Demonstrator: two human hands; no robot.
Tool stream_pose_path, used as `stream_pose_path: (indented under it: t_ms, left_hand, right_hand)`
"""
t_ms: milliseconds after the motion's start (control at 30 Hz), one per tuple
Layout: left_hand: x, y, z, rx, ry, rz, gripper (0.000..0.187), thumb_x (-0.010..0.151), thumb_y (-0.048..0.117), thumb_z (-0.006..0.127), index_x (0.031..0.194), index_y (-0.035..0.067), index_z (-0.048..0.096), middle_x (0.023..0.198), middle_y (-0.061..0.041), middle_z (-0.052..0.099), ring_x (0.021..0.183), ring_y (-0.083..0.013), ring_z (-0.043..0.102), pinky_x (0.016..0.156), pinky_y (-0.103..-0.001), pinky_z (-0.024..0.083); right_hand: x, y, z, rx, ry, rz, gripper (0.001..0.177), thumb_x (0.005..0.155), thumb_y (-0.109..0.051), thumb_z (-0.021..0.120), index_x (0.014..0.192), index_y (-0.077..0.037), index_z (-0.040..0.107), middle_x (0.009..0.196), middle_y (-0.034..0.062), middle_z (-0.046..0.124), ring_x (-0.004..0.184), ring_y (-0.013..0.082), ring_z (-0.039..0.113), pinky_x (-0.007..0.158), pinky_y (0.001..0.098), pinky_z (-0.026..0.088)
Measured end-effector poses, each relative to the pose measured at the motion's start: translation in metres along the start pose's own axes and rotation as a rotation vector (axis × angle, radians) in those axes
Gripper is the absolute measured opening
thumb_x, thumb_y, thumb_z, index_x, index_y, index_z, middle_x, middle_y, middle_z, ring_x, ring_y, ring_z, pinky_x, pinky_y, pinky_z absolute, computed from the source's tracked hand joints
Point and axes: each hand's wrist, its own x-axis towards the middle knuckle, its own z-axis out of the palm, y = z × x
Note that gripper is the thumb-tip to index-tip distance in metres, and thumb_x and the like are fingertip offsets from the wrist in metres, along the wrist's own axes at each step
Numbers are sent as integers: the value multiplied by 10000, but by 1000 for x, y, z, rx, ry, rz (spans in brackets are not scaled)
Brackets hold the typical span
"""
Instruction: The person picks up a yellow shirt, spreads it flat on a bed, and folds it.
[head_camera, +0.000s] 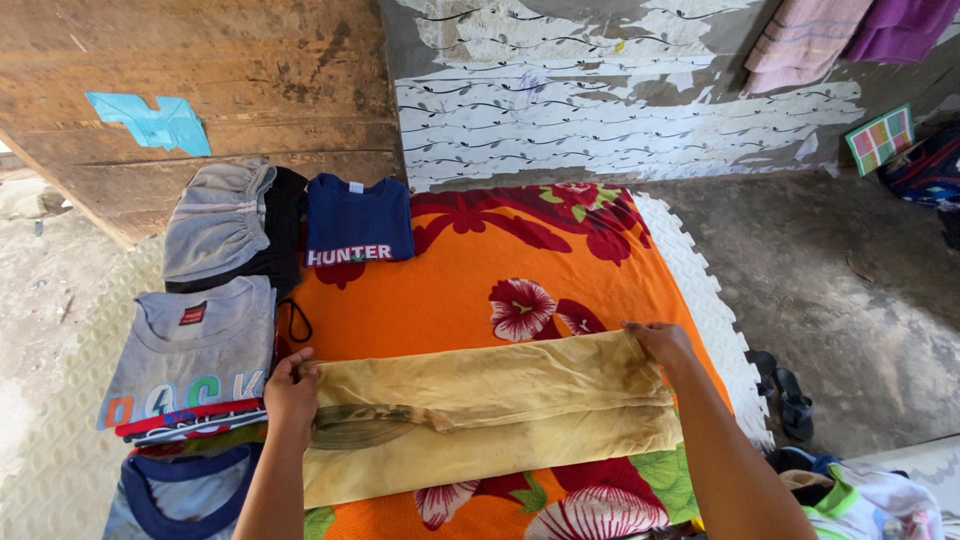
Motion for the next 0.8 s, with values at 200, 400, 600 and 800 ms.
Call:
stream_pose_path:
  t_ms: [200, 400, 600, 800]
  left_hand:
    - [2, -9, -4, 312, 119, 132, 433, 893, 98, 740, 1320, 78, 671, 1154, -169, 697, 986, -305, 644, 861, -395, 491]
    - [3, -15, -1, 409, 201, 173, 330, 911, 181, 747, 1202, 33, 700, 1125, -203, 728, 1039, -377, 680, 923, -449, 509]
    - [23, -39, 4, 104, 189, 128, 303, 975, 225, 729, 1134, -17, 640, 998, -149, 690, 903, -270, 633, 807, -369, 488]
    - [26, -37, 8, -193, 144, 252, 310, 953, 183, 733, 1182, 17, 609, 1032, -36, 667, 889, -102, 606, 765, -260, 472]
  right_hand:
    - [-7, 0, 1, 295, -152, -11, 387, 861, -364, 833, 924, 15, 784, 756, 72, 648, 643, 172, 555, 601, 384, 455]
    - [-12, 4, 2, 670, -173, 31, 239, 896, -253, 760, 934, -17, 754, 795, 72, 724, 614, 163, 655, 544, 337, 558]
    - [8, 20, 16, 755, -127, -2, 285, 870, -238, 806, 938, 29, 735, 728, 59, 691, 445, 117, 527, 417, 281, 435]
    - [8, 17, 17, 718, -43, -10, 313, 850, -248, 841, 931, 44, 761, 671, 44, 657, 415, 92, 443, 393, 278, 338]
